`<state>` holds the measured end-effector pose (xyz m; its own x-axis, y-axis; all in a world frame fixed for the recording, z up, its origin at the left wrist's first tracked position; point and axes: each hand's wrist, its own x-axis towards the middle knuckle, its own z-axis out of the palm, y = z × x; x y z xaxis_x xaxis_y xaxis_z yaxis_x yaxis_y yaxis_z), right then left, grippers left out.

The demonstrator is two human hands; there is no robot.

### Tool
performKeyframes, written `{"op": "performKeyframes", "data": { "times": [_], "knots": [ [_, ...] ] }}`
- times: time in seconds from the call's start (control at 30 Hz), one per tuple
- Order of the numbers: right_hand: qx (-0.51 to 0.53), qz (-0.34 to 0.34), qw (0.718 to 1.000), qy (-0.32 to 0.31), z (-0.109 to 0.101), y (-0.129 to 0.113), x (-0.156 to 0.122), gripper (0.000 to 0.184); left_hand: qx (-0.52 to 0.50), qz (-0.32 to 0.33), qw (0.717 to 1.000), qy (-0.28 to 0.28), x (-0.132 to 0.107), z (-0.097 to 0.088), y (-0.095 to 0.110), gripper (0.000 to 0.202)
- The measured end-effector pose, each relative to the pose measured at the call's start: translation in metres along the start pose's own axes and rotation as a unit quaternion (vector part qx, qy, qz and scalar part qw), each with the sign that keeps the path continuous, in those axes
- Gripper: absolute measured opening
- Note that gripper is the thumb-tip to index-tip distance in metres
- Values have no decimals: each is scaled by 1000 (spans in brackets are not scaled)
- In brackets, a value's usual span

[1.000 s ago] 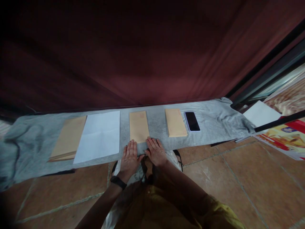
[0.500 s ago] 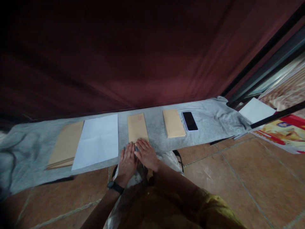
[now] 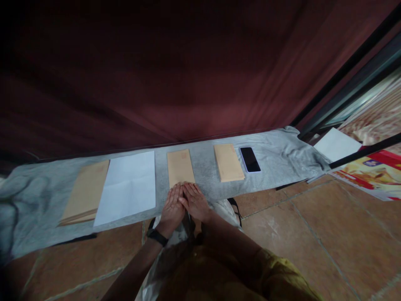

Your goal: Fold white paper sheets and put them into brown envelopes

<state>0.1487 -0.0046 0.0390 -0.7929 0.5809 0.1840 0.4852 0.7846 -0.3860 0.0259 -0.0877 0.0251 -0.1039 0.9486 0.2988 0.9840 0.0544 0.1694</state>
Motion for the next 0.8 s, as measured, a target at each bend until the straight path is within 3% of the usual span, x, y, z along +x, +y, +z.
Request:
{"op": "performKeyframes", "data": {
  "times": [0.47,0.8],
  "knots": [
    [-50,-4,999,-15,1,1,-9,64,59,-5,996,-70,0,-11,3,65],
    [-78,2,997,8,6,6,-16,64,53,-15,997,-62,-4,-13,-1,68]
  ]
}}
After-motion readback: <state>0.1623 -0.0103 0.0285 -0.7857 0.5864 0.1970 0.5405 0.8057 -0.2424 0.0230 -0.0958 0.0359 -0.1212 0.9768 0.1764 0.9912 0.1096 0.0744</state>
